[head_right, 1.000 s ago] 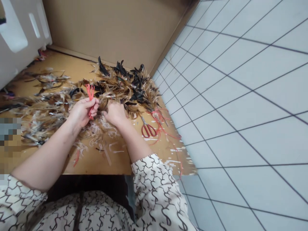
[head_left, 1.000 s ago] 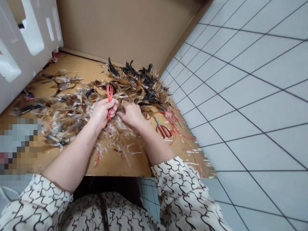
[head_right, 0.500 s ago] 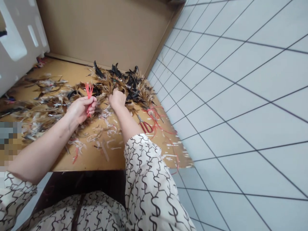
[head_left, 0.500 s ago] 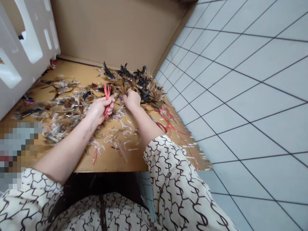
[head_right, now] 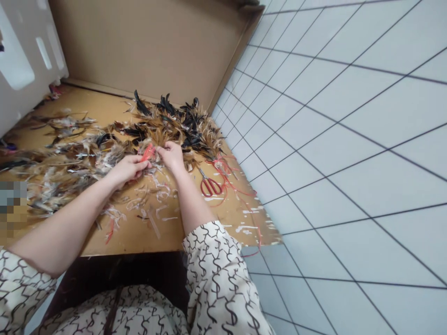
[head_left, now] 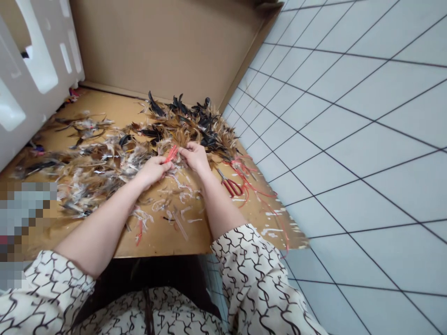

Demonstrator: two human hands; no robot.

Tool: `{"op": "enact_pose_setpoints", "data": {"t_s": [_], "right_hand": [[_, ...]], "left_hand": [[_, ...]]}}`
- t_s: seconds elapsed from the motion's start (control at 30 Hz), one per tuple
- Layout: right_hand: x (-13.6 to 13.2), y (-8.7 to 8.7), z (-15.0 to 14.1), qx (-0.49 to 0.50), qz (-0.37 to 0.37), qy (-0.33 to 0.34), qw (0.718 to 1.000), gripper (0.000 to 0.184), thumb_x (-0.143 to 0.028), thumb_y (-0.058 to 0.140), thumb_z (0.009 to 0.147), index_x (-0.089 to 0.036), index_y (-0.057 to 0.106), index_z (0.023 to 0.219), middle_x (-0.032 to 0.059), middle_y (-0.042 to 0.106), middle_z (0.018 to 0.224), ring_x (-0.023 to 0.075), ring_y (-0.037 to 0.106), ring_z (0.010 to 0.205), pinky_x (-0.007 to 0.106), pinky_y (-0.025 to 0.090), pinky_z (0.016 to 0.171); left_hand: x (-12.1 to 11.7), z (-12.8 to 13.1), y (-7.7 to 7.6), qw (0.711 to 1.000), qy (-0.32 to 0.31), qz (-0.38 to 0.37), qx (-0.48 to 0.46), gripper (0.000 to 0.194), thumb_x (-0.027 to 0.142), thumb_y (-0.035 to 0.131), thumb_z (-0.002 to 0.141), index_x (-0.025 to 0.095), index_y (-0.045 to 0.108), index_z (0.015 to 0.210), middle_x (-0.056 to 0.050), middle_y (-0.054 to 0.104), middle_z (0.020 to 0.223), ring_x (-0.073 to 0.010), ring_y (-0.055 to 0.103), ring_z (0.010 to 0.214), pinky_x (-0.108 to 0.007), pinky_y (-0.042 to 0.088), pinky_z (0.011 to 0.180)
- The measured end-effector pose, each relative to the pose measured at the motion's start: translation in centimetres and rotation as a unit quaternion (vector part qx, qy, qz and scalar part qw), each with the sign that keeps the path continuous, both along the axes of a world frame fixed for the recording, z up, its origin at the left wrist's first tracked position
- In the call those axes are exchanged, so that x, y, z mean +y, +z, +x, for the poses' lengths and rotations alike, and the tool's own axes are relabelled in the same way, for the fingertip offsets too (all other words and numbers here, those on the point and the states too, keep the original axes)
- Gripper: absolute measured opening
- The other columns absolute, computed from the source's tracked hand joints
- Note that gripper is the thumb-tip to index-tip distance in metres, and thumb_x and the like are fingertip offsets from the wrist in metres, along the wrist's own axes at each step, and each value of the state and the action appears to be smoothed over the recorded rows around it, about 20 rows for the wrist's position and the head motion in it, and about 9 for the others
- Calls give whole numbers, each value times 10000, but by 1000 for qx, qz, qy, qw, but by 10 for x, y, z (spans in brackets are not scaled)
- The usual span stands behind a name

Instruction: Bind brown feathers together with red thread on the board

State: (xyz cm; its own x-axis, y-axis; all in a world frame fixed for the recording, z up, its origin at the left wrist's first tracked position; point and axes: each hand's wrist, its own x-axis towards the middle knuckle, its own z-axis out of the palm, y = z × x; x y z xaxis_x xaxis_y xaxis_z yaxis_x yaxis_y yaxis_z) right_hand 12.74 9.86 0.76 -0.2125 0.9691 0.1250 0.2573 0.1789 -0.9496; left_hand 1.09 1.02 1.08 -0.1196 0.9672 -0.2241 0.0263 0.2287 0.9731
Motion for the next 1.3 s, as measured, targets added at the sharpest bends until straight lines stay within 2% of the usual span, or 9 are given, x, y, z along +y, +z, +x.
{"op": "enact_pose_setpoints", "data": {"t_s": [0.23, 0.37, 0.5, 0.6, 0.7, 0.8, 0.9, 1.03, 1.3], "right_hand": [[8, -20, 11, 56, -22, -49, 997, 225, -216, 564, 682, -213, 371, 567, -91, 386, 412, 70, 352, 386, 197, 282, 421], [19, -29, 18, 5, 35, -108, 993, 69, -194, 551, 691, -185, 490, 722, -36, 543, 606, 99, 496, 536, 218, 412, 538], [15, -23, 17, -68, 82, -147, 983, 362, -136, 552, 673, -143, 519, 1034, 112, 608, 1071, 137, 588, 757, 306, 486, 777], [0, -6, 16, -157, 177, -148, 960, 381, -146, 552, 700, -146, 539, 1081, 143, 575, 1178, 177, 591, 877, 338, 463, 852], [-24, 19, 20, -287, 152, -56, 944, 158, -209, 499, 789, -149, 605, 890, 90, 652, 904, 178, 595, 790, 311, 456, 769], [-49, 35, 30, -437, 93, 52, 893, 174, -308, 566, 781, -152, 611, 845, 72, 655, 809, 183, 586, 730, 288, 421, 669], [-69, 37, 41, -510, 68, 144, 845, 307, -359, 671, 714, -145, 597, 921, 79, 661, 838, 177, 582, 724, 256, 389, 612], [-79, 23, 42, -544, 75, 165, 819, 238, -211, 649, 720, -149, 593, 943, 88, 665, 855, 184, 594, 761, 249, 385, 627], [-60, -2, 1, -374, 137, 177, 900, 340, -18, 449, 708, -131, 608, 987, 81, 656, 899, 160, 590, 783, 264, 458, 734]], "left_hand": [[-1, -9, -9, 980, -1, 17, 199, 212, 160, 556, 751, 156, 574, 540, 55, 448, 414, -87, 378, 409, -230, 277, 466], [-5, -11, -1, 996, 43, 8, 82, 248, 122, 507, 777, 148, 562, 536, 40, 488, 431, -67, 342, 351, -217, 237, 406], [-7, -8, 8, 993, 74, 48, -84, 221, 103, 509, 781, 120, 579, 572, -7, 591, 521, -40, 350, 327, -185, 195, 353], [-8, -9, 9, 982, 60, 66, -169, 194, 114, 523, 782, 108, 596, 602, -30, 611, 521, -42, 357, 312, -174, 207, 328], [-9, -11, 7, 973, 41, 83, -212, 182, 115, 546, 772, 99, 599, 599, -30, 596, 491, -37, 343, 306, -164, 217, 316], [-10, -13, 7, 967, 32, 96, -234, 166, 116, 562, 764, 98, 598, 602, -18, 578, 476, -32, 328, 303, -155, 199, 307], [-10, -14, 8, 963, 31, 105, -248, 147, 124, 582, 752, 103, 597, 607, -6, 565, 468, -30, 319, 300, -153, 192, 301], [-10, -15, 9, 959, 38, 110, -257, 143, 126, 600, 736, 103, 595, 595, 2, 553, 456, -24, 314, 298, -148, 182, 306], [-10, -15, 7, 956, 27, 122, -264, 125, 146, 616, 726, 103, 604, 609, -3, 553, 465, -31, 327, 306, -159, 206, 314]]}}
